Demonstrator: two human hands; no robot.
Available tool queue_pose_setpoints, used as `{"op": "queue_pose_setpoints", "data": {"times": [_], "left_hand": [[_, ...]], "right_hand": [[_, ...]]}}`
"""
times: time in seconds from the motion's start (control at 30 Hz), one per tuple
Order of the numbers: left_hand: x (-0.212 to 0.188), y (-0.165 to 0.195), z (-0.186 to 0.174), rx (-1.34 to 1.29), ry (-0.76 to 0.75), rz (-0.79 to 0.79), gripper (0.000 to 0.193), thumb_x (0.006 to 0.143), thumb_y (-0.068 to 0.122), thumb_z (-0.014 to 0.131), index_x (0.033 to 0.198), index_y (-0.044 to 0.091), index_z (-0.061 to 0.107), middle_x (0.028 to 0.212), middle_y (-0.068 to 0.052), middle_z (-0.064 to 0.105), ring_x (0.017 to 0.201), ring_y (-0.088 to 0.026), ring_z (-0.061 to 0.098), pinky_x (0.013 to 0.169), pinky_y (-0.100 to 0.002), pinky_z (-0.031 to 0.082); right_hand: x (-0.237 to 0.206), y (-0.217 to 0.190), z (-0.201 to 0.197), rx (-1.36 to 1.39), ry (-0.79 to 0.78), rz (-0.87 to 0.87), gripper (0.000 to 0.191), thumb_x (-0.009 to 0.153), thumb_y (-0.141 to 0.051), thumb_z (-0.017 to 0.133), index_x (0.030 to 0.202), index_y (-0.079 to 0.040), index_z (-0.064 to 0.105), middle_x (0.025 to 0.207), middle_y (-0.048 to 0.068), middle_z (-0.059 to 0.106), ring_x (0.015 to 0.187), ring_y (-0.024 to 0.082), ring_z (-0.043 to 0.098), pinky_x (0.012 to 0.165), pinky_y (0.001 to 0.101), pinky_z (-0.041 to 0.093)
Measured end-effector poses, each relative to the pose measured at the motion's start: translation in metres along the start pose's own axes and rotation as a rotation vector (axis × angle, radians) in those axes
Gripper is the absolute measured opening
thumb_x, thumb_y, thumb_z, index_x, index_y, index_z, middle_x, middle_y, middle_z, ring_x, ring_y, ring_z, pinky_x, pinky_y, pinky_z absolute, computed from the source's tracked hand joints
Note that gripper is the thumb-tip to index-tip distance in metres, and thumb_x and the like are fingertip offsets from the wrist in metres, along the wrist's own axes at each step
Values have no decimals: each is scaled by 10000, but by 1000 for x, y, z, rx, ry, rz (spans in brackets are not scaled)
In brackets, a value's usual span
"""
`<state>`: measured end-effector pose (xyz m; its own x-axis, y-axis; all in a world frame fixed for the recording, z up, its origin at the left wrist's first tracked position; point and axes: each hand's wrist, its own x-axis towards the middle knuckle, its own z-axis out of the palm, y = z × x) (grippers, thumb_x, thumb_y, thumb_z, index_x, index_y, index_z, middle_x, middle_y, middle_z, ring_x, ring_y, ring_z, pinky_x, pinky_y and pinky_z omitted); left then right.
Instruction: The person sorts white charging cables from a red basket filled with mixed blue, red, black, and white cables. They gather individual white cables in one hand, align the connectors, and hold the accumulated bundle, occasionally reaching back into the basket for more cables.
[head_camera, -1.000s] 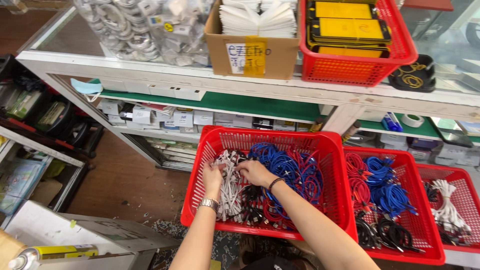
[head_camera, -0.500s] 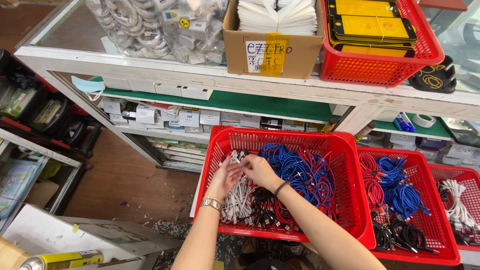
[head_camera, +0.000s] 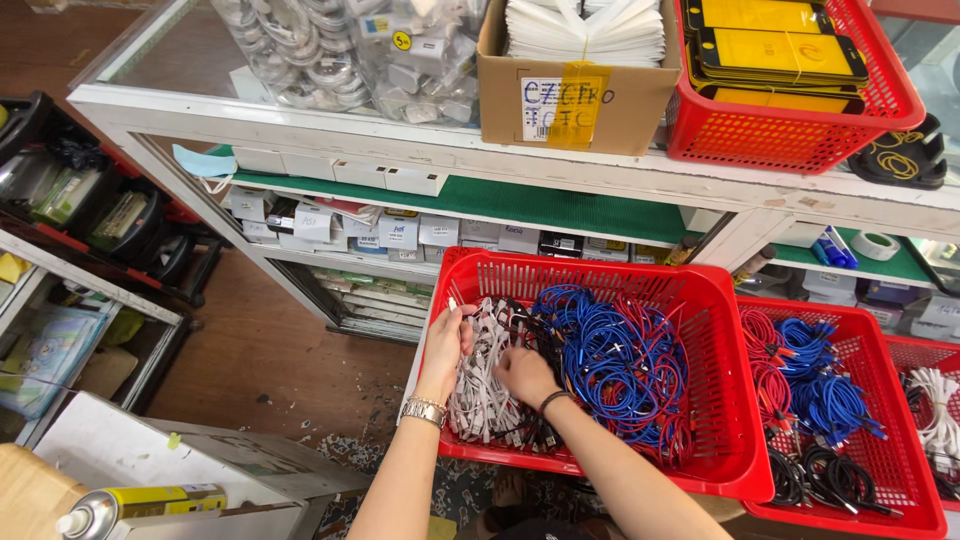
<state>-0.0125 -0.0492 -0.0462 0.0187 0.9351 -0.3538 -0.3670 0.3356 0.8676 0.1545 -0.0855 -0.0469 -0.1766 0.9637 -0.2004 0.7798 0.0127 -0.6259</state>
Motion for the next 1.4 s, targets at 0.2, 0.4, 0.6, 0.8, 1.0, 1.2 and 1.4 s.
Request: {"op": "queue_pose_setpoints", "data": {"times": [0.2, 0.4, 0.6, 0.8, 1.0, 1.2, 1.4], "left_hand": [[-4, 8, 12, -45, 42, -271, 325, 1090, 231, 371, 1183, 36, 614, 950, -103, 753, 870, -189, 723, 773, -317, 614], [1, -6, 18, -187, -57, -351, 457, 1092, 294, 261, 1155, -59, 544, 1006, -234, 714, 929, -319, 726, 842, -438, 631], [5, 1, 22, -193, -23, -269, 410, 1099, 258, 318, 1148, -49, 585, 1032, -233, 722, 887, -278, 747, 800, -395, 654], [-6, 13, 18, 181, 85, -201, 477, 1103, 290, 296, 1078, -76, 601, 940, -249, 733, 879, -335, 741, 786, -419, 634], [-14, 35, 29, 255, -228, -127, 418, 1078, 269, 365, 1215, -16, 637, 1036, -139, 769, 1014, -215, 752, 900, -356, 593], [-25, 40, 27, 58, -268, -252, 321, 1117, 269, 391, 1126, -6, 557, 749, -11, 582, 724, -150, 584, 732, -357, 581], [-19, 39, 3, 9, -80, -192, 425, 1055, 270, 383, 1058, -12, 701, 635, 62, 359, 577, -91, 349, 590, -290, 412]], "right_hand": [[26, -6, -72, 434, -326, 237, 344, 973, -329, 630, 997, 7, 695, 785, 108, 751, 636, 161, 755, 542, 270, 616], [1, -32, -89, 557, -151, 99, 308, 1014, -275, 616, 1076, 24, 657, 729, 69, 696, 565, 116, 661, 475, 270, 532], [-22, -27, -69, 711, -72, -22, 219, 1004, -185, 615, 1161, -41, 666, 835, 27, 693, 657, 82, 621, 598, 244, 552], [-12, -20, -121, 326, 92, -284, 156, 917, -128, 690, 1048, -59, 740, 938, 38, 757, 809, 131, 719, 728, 287, 593], [10, -52, -168, -64, -400, -418, 205, 835, -143, 742, 1031, -98, 784, 890, 98, 796, 804, 186, 752, 758, 329, 579], [40, -56, -120, 233, -155, -426, 288, 803, -123, 752, 1050, -33, 634, 934, 107, 721, 836, 212, 741, 752, 350, 604], [34, -25, -46, -123, -217, -109, 394, 1006, -411, 599, 974, -35, 714, 858, 151, 750, 789, 254, 750, 766, 366, 621]]}}
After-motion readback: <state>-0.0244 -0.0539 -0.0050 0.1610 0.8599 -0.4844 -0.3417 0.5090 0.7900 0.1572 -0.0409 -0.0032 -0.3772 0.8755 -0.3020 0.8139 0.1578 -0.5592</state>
